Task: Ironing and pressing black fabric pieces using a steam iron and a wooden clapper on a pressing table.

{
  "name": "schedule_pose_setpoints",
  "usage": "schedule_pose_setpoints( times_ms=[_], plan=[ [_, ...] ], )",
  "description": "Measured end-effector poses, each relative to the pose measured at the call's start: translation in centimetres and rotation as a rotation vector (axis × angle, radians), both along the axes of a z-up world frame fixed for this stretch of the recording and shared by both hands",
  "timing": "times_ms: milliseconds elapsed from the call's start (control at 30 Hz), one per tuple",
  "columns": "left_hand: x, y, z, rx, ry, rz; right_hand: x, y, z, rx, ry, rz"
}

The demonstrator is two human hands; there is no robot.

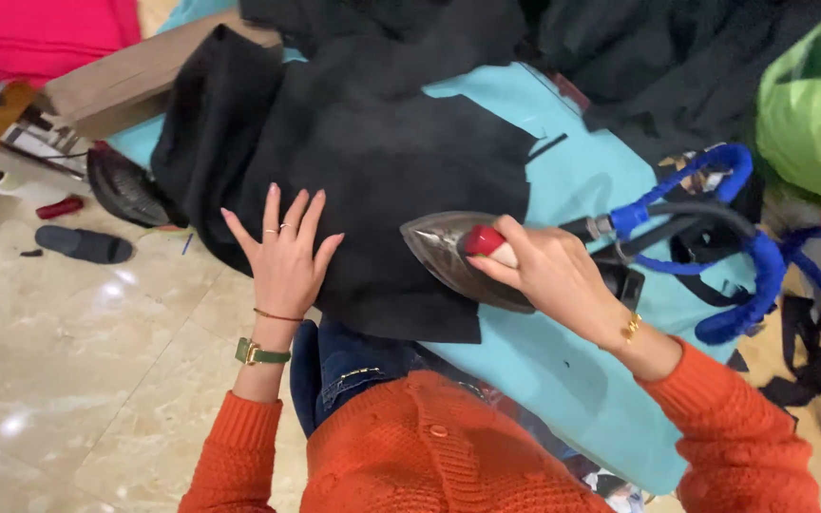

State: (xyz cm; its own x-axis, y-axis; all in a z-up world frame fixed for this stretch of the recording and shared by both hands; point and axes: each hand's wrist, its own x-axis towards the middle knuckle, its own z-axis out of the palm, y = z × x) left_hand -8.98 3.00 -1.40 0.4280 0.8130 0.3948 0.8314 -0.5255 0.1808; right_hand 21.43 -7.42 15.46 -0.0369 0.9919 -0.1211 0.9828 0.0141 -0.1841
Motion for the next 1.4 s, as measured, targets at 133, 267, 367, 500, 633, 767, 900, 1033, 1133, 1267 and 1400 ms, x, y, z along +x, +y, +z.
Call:
schedule_pose_setpoints(
  times_ms=[133, 267, 367, 500, 633, 767, 900, 1033, 1133, 1267, 1400],
  plan=[
    [-1.0, 0.0, -1.7, -0.180, -0.164, 0.012, -2.8, 4.2, -0.4, 0.010, -0.026, 0.138],
    [-1.1, -0.1, -1.0, -0.373, -0.306, 0.017, -4.3, 7.4, -1.1, 0.005, -0.040, 0.160],
    [-1.3, 0.1, -1.0, -0.406, -0.290, 0.026, -4.3, 9.2, -0.8, 0.020, -0.068, 0.104],
    [-1.7, -0.1, -1.1, -0.423, -0.297, 0.036, -2.3, 9.7, 0.2, -0.021, -0.037, 0.040],
    [-1.8, 0.0, -1.2, -0.421, -0.309, 0.041, -0.3, 7.7, 1.8, -0.145, -0.004, -0.132],
    [-1.7, 0.0, -0.8, -0.378, -0.267, 0.054, 3.6, 3.4, 0.5, -0.247, -0.009, -0.290],
    [-1.0, -0.2, -0.4, -0.302, -0.207, 0.080, 5.8, -1.2, -0.7, -0.281, -0.012, -0.407],
    [2.0, -1.1, 1.0, -0.178, -0.161, 0.077, 6.5, -3.8, -1.8, -0.244, 0.021, -0.415],
    [5.1, -2.8, 1.4, -0.146, -0.121, -0.097, 5.5, -3.4, -1.8, -0.199, 0.038, -0.357],
    [6.6, -4.4, 0.6, -0.094, -0.056, -0.258, 3.5, -1.6, -1.2, -0.118, 0.084, -0.297],
    [5.4, -4.5, 0.4, -0.071, -0.047, -0.252, 3.0, -0.5, 0.4, -0.125, 0.065, -0.302]
  ],
)
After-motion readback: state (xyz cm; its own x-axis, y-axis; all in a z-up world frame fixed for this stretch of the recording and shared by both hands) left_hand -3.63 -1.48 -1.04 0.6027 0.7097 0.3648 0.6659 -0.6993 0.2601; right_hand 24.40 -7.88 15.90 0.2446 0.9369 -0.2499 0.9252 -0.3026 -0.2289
